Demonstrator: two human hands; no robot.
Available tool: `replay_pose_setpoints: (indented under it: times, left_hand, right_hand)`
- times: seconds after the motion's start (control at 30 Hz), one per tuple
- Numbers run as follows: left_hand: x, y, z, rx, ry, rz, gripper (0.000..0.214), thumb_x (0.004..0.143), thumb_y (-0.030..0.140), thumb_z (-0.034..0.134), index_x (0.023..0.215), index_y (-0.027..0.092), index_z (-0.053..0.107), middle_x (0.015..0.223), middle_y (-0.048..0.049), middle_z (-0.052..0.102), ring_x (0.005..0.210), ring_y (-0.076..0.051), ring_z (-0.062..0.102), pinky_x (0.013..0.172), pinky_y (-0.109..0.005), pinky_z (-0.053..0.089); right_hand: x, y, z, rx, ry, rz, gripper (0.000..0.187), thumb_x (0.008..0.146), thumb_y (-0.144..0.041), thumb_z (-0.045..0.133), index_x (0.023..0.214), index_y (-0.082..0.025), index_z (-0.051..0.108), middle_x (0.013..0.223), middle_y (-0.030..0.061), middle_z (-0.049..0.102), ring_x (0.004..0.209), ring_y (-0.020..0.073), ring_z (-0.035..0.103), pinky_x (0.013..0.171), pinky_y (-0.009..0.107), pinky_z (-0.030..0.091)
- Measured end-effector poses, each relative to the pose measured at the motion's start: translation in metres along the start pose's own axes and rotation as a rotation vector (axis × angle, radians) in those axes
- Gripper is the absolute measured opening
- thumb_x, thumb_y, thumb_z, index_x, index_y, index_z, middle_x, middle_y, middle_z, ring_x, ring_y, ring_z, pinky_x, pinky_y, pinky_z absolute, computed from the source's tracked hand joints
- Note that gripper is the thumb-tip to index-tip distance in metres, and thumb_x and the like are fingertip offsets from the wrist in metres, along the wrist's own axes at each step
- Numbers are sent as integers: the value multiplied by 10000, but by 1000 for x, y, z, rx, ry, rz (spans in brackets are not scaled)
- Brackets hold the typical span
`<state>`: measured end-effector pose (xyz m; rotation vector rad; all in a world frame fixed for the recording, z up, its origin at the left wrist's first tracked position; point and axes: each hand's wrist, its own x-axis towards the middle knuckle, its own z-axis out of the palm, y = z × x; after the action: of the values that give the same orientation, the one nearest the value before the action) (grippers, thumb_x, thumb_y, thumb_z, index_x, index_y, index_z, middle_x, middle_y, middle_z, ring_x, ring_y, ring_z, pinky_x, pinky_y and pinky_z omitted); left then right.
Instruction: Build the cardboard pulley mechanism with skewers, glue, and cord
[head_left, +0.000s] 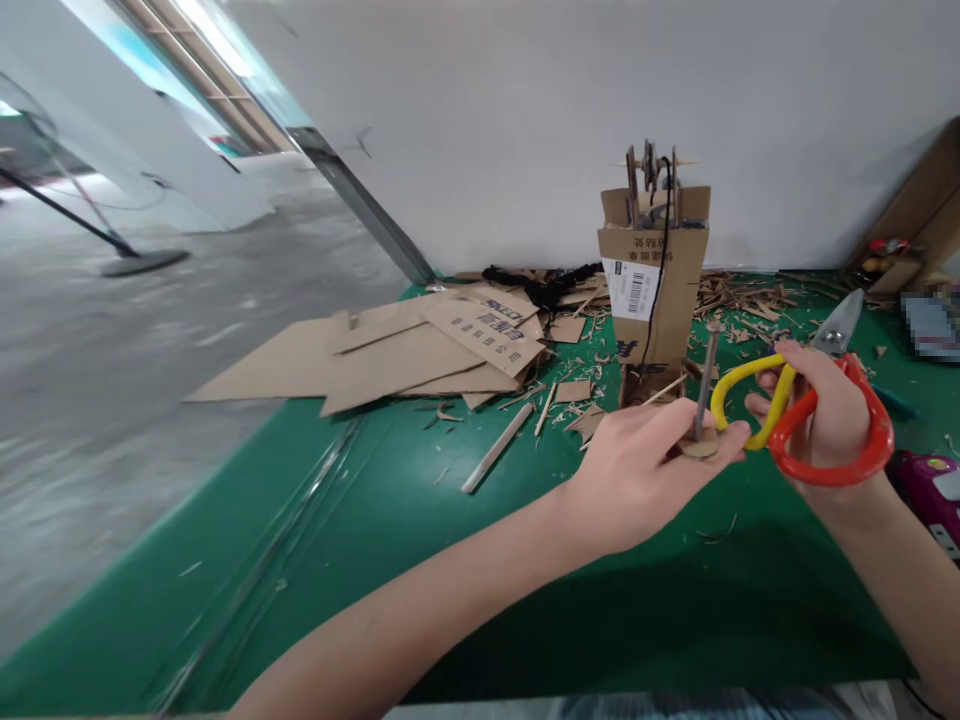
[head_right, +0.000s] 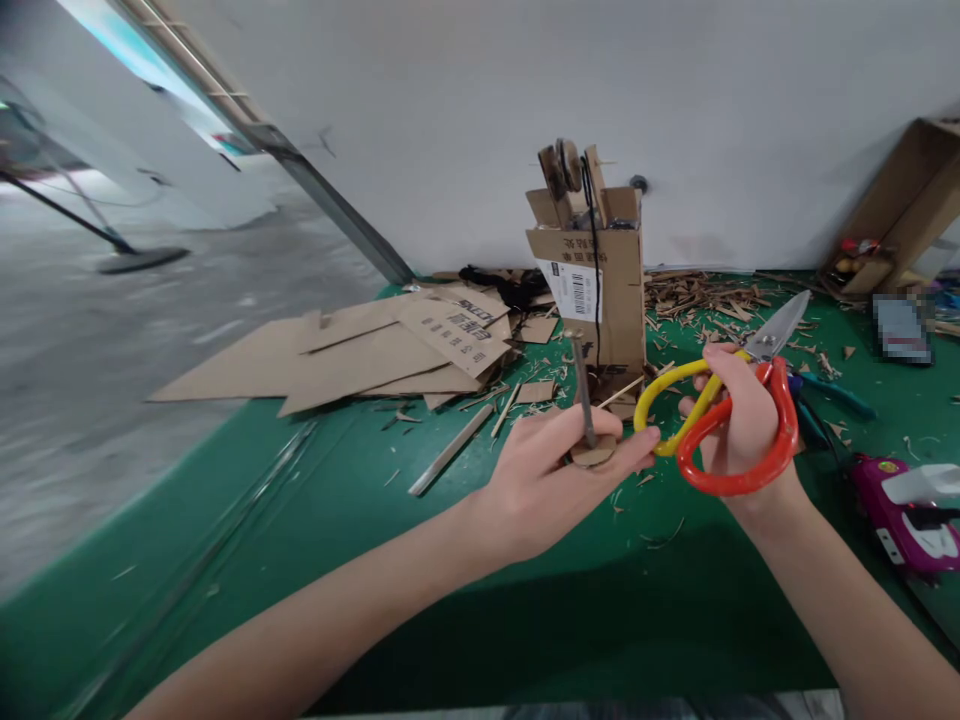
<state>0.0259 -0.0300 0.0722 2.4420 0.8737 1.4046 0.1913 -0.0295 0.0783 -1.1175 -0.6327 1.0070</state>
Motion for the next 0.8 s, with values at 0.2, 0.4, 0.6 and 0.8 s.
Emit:
replay_pose_setpoints:
  times: [0.2, 0.4, 0.6, 0.8]
  left_hand:
    - [9, -9, -18, 199, 55, 282, 113, 952, 248, 617, 913, 193, 708, 716, 11, 610, 565, -71, 544, 505, -189, 443]
    - [8, -13, -15, 206, -14, 358, 178, 968, 244, 581, 997, 170, 740, 828, -40, 587, 668, -94, 618, 545, -199, 500]
    - [6, -9, -14, 207, -57, 344, 202, 970, 255, 569, 992, 171, 752, 838, -54, 607, 668, -101, 633, 561, -208, 534]
    - [6, -10, -16, 156, -74, 285, 212, 969, 242, 557, 1010, 171, 752, 845, -54, 619, 654, -91, 622, 562, -199, 536]
  right_hand:
    - [47, -3, -50, -565, 51, -154, 501, 702, -400, 765, 1136, -260, 558, 950, 26, 570, 752, 204, 632, 673, 393, 591]
    - [97, -7, -98, -1510, 70, -563, 502, 830, -505, 602, 1160, -126, 609, 1148, 221, 642, 1106, 401, 598, 930, 547, 480]
    - [108, 22, -99, -1661, 17, -421, 554, 856, -483, 602, 1251, -95, 600, 1173, 252, 639, 1104, 407, 598, 899, 513, 481]
    - [100, 25, -90, -1730, -62, -302, 502, 911, -404, 495, 1328, -133, 561, 1295, 269, 564, 1177, 463, 502, 867, 561, 474]
